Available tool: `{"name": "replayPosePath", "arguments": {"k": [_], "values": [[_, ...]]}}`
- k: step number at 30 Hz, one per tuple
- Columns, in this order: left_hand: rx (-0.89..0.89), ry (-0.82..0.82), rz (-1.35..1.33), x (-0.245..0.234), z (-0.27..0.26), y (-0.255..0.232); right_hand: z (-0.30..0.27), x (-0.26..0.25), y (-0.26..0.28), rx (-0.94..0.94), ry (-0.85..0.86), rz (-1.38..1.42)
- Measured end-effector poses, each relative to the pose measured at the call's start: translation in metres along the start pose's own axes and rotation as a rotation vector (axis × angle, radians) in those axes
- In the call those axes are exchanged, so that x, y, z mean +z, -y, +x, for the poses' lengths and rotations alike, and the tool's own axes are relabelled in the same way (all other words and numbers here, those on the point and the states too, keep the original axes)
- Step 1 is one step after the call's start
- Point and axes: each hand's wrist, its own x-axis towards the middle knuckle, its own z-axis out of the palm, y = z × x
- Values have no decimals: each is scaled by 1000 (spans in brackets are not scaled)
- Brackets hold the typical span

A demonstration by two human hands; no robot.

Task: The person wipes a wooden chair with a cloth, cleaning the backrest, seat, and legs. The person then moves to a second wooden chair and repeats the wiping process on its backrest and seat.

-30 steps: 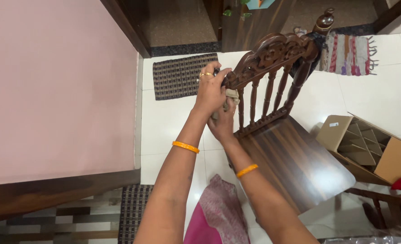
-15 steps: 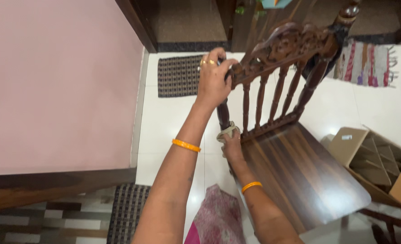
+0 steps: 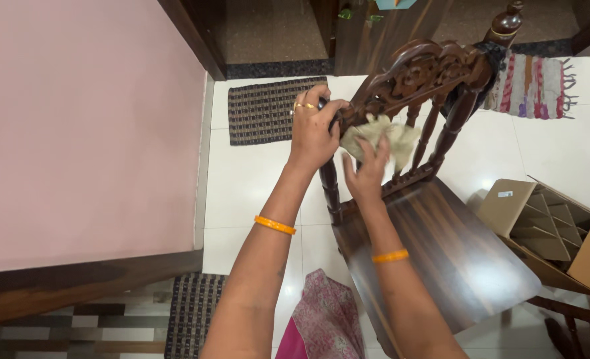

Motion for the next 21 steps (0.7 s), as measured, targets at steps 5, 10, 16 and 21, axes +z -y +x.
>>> {"name": "replayPosePath", "arguments": {"k": [5,10,16,21], "values": [[1,-3,-17,0,-6,-4,-16,55,-39,-126,-94,21],[-17,16,9,-1,0,5,-96,59,-91,58,194,113],[-25,33,27,2,0,12,-152,23,-120,217,673,-51],[-11,32,15,-2,2,13,-117,-20,-102,503,514,147]]}}
